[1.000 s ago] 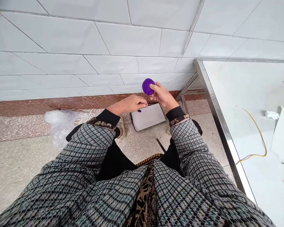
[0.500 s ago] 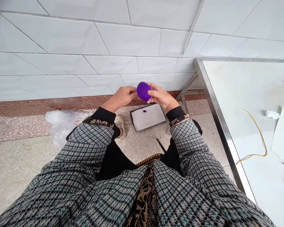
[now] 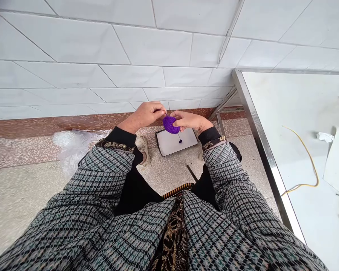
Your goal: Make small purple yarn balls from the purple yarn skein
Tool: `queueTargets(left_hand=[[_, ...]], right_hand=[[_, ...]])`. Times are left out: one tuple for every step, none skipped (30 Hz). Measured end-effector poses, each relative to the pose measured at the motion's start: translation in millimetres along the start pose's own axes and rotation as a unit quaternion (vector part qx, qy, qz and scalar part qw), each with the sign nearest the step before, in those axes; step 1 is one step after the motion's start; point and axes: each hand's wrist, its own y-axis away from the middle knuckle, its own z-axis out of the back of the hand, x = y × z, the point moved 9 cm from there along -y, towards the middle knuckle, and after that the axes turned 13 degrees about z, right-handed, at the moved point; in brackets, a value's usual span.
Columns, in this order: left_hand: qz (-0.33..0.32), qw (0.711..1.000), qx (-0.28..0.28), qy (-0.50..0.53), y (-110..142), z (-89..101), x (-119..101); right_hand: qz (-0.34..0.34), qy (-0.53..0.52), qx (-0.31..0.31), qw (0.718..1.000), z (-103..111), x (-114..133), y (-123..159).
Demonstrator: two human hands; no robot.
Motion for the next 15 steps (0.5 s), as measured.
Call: queueTargets(left_hand=[[0.015,1.000,-0.010,-0.003,-2,2.3,4],[0.030,0.999,-0.017,-0.005,-3,3.2,8],[0.044,0.999,-0.016,-0.007,-3,2.1,11],[0.054,0.998,-0.007,-0.008,-3,-1.2,13],[0.057,0.998,0.011,-0.007,-3,-6.3,13],[0.054,0.998,0.034,-0.006,-1,-12.6,11],[0.043,0.997,0.061,-0.005,0,-19.6,7],[0.027,0.996,0.089,-0.006,3,-26.6,2],[0.009,0.993,0.115,-0.008,6,-32.9,-3],[-0.006,0.991,0.136,-0.012,8,-38.2,-8],[-0.019,0.988,0.155,-0.018,11,-42.9,-13],[-0.029,0.984,0.172,-0.024,14,-47.0,-17],[-0.038,0.981,0.185,-0.029,16,-50.1,-20],[-0.046,0.979,0.195,-0.031,18,-52.0,-23],[-0.053,0.978,0.199,-0.030,19,-52.2,-25]], right_hand=[[0.029,-0.036,0.008,0.999,-2,5,0],[0.059,-0.069,0.008,0.996,-2,11,1],[0.087,-0.098,0.002,0.991,-1,16,0],[0.112,-0.121,-0.013,0.986,2,19,0],[0.132,-0.136,-0.038,0.981,7,21,-2],[0.145,-0.143,-0.068,0.977,13,22,-3],[0.151,-0.143,-0.103,0.973,20,21,-4],[0.151,-0.138,-0.140,0.969,27,19,-5],[0.147,-0.131,-0.179,0.964,34,16,-5],[0.140,-0.122,-0.216,0.958,41,14,-5],[0.131,-0.112,-0.251,0.953,46,11,-4],[0.120,-0.100,-0.282,0.947,51,9,-2],[0.104,-0.084,-0.308,0.942,54,8,0],[0.082,-0.062,-0.325,0.940,56,6,2],[0.054,-0.034,-0.330,0.942,55,4,3]])
